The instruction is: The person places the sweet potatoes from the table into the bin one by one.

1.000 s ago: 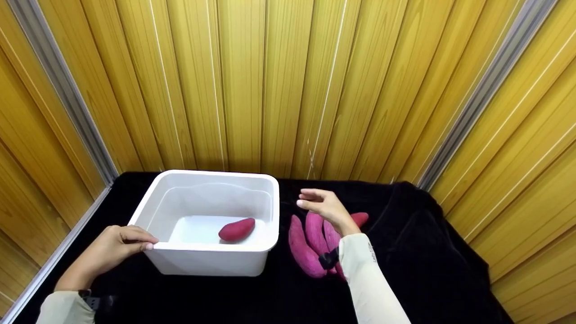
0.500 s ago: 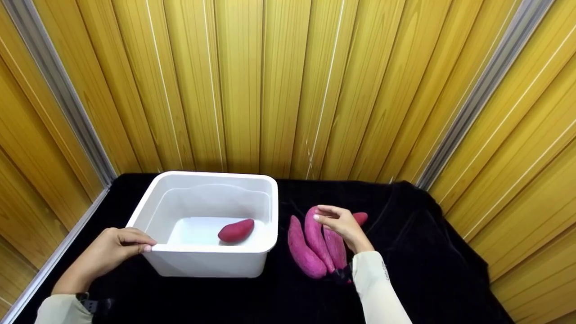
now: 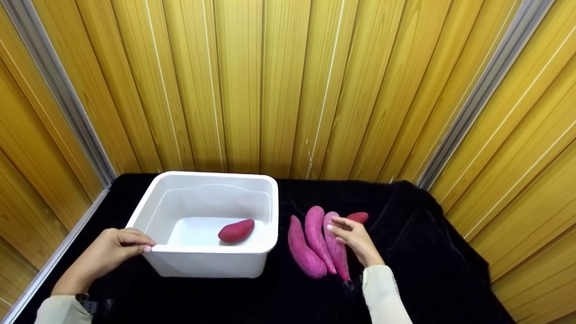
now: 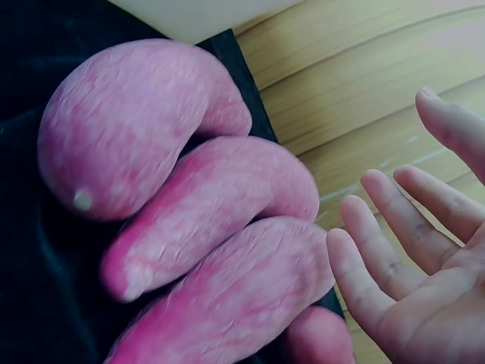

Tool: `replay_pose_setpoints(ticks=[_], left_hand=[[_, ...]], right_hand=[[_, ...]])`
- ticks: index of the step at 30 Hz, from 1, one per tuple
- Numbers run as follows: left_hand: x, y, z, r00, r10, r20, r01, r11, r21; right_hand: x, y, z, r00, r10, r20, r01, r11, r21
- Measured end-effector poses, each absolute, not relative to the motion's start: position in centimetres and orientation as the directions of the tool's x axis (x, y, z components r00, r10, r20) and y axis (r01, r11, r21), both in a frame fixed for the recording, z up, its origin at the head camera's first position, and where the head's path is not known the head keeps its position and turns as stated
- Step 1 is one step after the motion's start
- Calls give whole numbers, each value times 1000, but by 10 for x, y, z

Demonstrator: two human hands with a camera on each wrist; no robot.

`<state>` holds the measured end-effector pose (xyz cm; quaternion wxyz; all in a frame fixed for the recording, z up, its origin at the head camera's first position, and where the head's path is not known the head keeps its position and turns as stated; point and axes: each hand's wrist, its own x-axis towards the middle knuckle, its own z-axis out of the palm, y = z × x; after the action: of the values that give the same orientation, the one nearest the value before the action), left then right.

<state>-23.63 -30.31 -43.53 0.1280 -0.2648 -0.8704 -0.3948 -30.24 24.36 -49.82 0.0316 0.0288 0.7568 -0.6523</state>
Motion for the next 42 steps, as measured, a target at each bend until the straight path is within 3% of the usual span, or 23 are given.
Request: replay_pose_setpoints(ticks=[21, 42], left_hand=[[-238, -305, -440, -822, 365, 438, 570, 531, 627], [-237, -304, -439, -836, 343, 428, 549, 534, 643]], right_hand=[[-291, 269, -531, -982, 125, -143, 153, 81, -985], [-279, 270, -559, -978, 51, -203, 207, 82, -975]])
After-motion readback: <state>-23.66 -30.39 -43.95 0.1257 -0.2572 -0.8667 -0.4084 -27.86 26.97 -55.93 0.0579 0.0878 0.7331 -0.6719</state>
